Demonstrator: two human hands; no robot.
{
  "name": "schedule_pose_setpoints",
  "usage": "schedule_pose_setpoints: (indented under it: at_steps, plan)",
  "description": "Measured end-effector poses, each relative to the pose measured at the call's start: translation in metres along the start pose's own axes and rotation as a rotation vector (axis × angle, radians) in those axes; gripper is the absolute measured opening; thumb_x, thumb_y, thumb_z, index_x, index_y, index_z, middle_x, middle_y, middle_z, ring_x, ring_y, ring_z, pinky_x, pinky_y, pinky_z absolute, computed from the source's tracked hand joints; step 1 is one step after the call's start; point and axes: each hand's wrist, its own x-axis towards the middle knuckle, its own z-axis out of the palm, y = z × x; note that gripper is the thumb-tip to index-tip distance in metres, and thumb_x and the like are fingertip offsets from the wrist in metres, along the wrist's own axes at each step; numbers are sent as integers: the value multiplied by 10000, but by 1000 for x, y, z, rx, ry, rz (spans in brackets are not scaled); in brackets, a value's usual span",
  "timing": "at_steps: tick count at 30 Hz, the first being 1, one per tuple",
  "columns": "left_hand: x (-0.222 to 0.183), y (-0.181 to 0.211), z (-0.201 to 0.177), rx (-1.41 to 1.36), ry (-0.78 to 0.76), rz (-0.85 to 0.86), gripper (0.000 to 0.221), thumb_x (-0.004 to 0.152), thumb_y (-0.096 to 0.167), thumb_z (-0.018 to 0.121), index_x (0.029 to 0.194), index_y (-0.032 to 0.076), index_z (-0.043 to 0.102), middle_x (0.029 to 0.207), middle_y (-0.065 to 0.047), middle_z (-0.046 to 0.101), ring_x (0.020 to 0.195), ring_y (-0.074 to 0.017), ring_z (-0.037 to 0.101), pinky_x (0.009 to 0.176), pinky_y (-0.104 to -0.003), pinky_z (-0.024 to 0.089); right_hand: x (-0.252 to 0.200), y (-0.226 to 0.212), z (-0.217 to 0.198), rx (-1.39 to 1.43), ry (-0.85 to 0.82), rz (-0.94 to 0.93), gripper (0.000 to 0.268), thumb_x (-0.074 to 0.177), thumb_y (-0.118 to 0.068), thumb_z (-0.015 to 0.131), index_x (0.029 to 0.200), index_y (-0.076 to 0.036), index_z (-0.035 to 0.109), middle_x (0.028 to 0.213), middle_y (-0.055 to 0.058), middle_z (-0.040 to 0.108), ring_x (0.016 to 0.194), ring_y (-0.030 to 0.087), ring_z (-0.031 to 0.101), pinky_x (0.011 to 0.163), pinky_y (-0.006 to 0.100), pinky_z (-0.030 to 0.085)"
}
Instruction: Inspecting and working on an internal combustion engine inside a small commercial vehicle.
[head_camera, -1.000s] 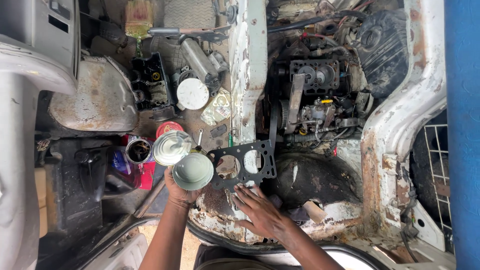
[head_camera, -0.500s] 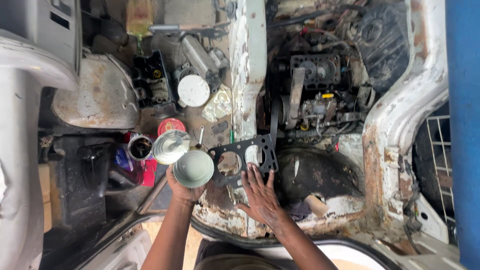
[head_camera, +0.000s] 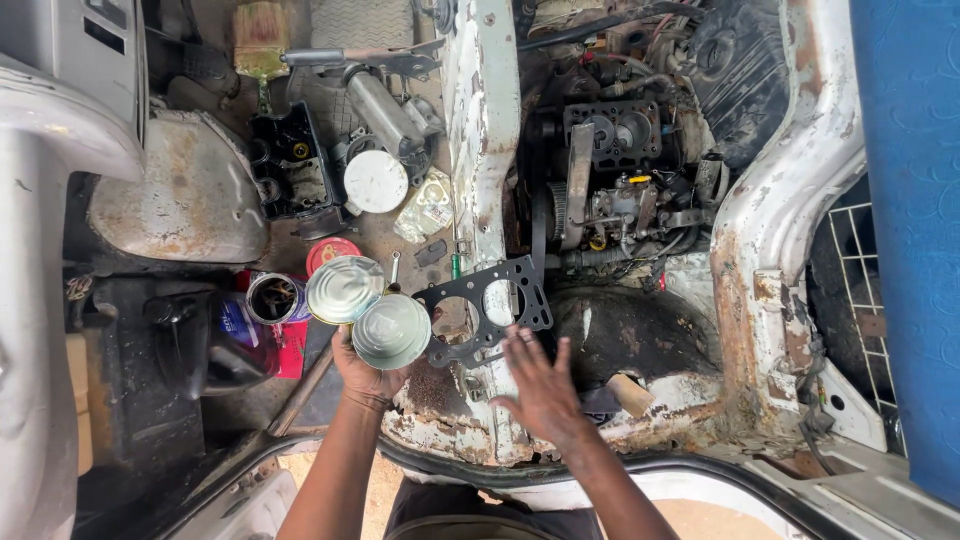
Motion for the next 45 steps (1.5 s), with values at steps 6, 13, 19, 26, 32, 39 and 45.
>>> schedule_pose_setpoints:
  at_steps: [6, 13, 19, 26, 32, 39, 45]
  plan:
    - [5, -5, -11, 9, -30, 40, 759, 845, 589, 543, 1389, 61, 596, 1334, -158, 661, 1231, -370, 638, 1101, -578, 505, 5, 49, 31, 123, 168, 272, 1028, 948, -717, 446, 1601, -3, 101, 1697, 206, 14, 1561, 357, 43, 1129, 785, -24]
    - [3, 3, -7, 51, 15, -38, 827, 740, 659, 525, 1343, 101, 620, 1317, -146, 675, 1210, -383, 648, 1052, -546, 494, -29, 7, -56, 65, -204, 165, 609, 956, -668, 568, 1294, -162, 601, 1733, 225, -15, 1601, 410, -9, 1178, 735, -27]
    - [21, -5, -54, 50, -13, 36, 727, 787, 548, 612, 1363, 104, 603, 1341, -113, 666, 1239, -319, 639, 1105, -508, 485, -32, -16, -41, 228, 207, -73, 685, 934, -618, 621, 1423, -142, 559, 1639, -12, 300, 1551, 184, 243, 1297, 661, 49]
    - [16, -5, -42, 168, -149, 42, 683, 767, 410, 704, 1358, 81, 606, 1314, -140, 671, 1212, -309, 646, 1090, -498, 490, 58, -61, -97, -236, 127, -440, 914, 899, -690, 499, 1518, -34, 347, 1638, 147, 267, 1520, 279, 200, 1110, 781, 21]
    - [32, -13, -84, 138, -226, 9, 699, 750, 383, 732, 1342, 29, 613, 1289, -135, 688, 1202, -301, 657, 1098, -472, 505, 65, -71, -99, -414, 11, -374, 982, 896, -727, 513, 1560, -20, 357, 1616, 109, 336, 1552, 274, 231, 1143, 804, 29]
    - [30, -19, -78, 92, -250, 1, 682, 784, 370, 753, 1353, 24, 606, 1268, -148, 690, 1171, -312, 659, 1086, -476, 506, 48, -73, -65, 282, -18, -301, 887, 914, -683, 592, 1535, -66, 451, 1606, 160, 400, 1525, 283, 348, 1265, 734, 61]
    - [17, -14, -48, 173, -185, 52, 713, 725, 372, 755, 1352, 66, 607, 1285, -122, 692, 1184, -282, 665, 1099, -456, 507, 54, -94, -81, 269, 302, -275, 1001, 831, -715, 665, 1476, 25, 470, 1573, 219, 397, 1459, 381, 342, 1139, 815, -20]
